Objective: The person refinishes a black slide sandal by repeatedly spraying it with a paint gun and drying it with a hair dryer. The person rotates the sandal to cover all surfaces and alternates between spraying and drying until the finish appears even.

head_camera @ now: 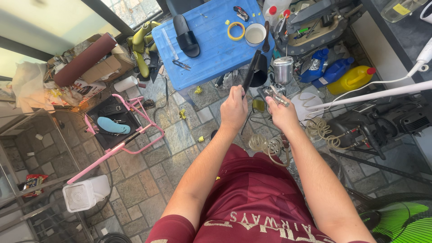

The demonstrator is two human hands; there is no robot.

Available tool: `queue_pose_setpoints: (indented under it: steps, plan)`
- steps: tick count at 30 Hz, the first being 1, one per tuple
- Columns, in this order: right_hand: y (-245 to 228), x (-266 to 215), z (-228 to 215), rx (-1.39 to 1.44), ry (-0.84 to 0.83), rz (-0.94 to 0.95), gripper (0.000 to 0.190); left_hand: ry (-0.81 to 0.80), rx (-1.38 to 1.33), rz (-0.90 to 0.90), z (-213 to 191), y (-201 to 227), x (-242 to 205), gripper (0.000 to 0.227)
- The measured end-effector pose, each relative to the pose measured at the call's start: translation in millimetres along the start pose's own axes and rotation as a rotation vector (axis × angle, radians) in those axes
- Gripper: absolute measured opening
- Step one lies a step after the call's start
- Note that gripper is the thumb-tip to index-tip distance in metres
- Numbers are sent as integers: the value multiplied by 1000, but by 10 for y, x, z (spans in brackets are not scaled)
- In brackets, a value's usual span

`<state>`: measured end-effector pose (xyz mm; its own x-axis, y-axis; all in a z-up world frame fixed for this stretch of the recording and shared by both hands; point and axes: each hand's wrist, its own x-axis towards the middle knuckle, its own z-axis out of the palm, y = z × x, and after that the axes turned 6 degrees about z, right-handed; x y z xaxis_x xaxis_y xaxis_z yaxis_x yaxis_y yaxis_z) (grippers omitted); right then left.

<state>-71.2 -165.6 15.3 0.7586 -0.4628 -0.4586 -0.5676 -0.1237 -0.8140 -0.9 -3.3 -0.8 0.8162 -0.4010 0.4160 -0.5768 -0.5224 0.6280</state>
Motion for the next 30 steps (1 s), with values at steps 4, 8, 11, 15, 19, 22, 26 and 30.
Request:
queue_pose_setpoints:
  steps: [4,8,11,15,19,22,26,30]
  plan:
    - [58,-61,35,-84,101,-104,23,9,-87,-268,125,-73,-24,30]
    - [158,-110,113,-84,137,-247,25,198,-308,-667,307,-304,129,51]
    - [258,-98,164,-54,113,-173,27,110,-664,-1182,395,-505,127,57]
    - [368,-59,198,-45,126,-135,29,131,-1019,-1332,576,-656,14,63]
    - [359,-21,179,-42,168,-127,29,163,-1114,-1382,719,-675,-38,63]
    - [322,-11,155,-62,188,-134,29,164,-1169,-1403,737,-651,-40,65]
    - [294,-15,132,-33,189,-207,28,135,-1189,-1364,711,-589,-14,52]
    - [277,-20,136,-66,234,-291,29,114,-1201,-1331,647,-508,27,42]
